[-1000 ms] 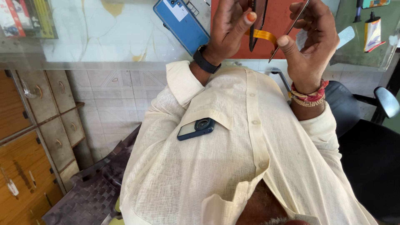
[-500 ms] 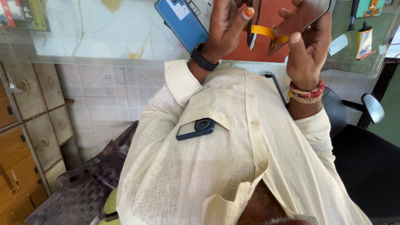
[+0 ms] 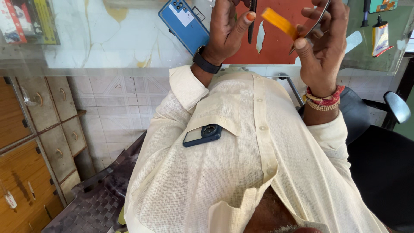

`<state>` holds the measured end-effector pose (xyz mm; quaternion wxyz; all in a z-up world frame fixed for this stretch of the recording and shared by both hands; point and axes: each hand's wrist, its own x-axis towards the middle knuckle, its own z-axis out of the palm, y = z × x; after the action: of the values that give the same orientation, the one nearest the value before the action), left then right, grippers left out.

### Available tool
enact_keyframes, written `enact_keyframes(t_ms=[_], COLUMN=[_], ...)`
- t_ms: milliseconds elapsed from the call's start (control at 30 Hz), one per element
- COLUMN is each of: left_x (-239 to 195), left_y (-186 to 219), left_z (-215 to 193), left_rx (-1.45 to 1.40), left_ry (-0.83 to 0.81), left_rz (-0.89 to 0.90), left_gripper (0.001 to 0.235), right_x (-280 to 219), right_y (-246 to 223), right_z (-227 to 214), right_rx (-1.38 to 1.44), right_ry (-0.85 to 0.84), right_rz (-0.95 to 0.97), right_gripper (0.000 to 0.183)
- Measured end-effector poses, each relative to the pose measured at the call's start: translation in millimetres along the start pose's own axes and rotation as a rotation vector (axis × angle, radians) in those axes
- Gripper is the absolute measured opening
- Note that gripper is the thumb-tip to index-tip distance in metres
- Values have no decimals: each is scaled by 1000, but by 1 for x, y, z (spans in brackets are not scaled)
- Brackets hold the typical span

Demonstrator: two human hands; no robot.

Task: The person works on a disassembled smartphone placed on a red mat. They connect a ribbon cable, apply adhesive to the battery area, and use a screwdriver to secure internal components. The person also handles a small bottle and a cotton swab during the process.

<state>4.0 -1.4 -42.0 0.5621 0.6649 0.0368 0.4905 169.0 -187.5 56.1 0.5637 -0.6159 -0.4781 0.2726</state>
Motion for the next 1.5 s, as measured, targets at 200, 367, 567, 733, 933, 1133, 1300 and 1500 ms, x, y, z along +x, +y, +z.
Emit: enact_keyframes(t_ms=[200, 367, 567, 733, 933, 1133, 1300, 1500], left_x=[2, 7, 10, 10, 11, 13, 13, 13], left_y=[11, 28, 31, 25, 25, 26, 28, 29], left_z=[3, 9, 3, 0, 1, 3, 3, 5], left_rx=[-168, -205, -350, -288, -286, -312, -340, -412], left_ry=[67, 287, 297, 264, 262, 275, 287, 308], left_rz=[-61, -80, -90, -59, -71, -73, -90, -108], left_gripper=[31, 49, 44, 41, 43, 43, 43, 44], right_x=[0, -3, -5, -3, -2, -2, -5, -2], right_y=[9, 28, 42, 32, 26, 37, 40, 36], right_z=[-6, -8, -14, -14, -13, -18, -20, -20], right_rx=[218, 732, 1025, 1080, 1097, 1082, 1032, 977], right_ry=[94, 197, 85, -2, 28, 19, 10, -50], right_rz=[-23, 167, 252, 255, 266, 261, 249, 92], right_gripper=[60, 54, 47, 55, 65, 78, 76, 55])
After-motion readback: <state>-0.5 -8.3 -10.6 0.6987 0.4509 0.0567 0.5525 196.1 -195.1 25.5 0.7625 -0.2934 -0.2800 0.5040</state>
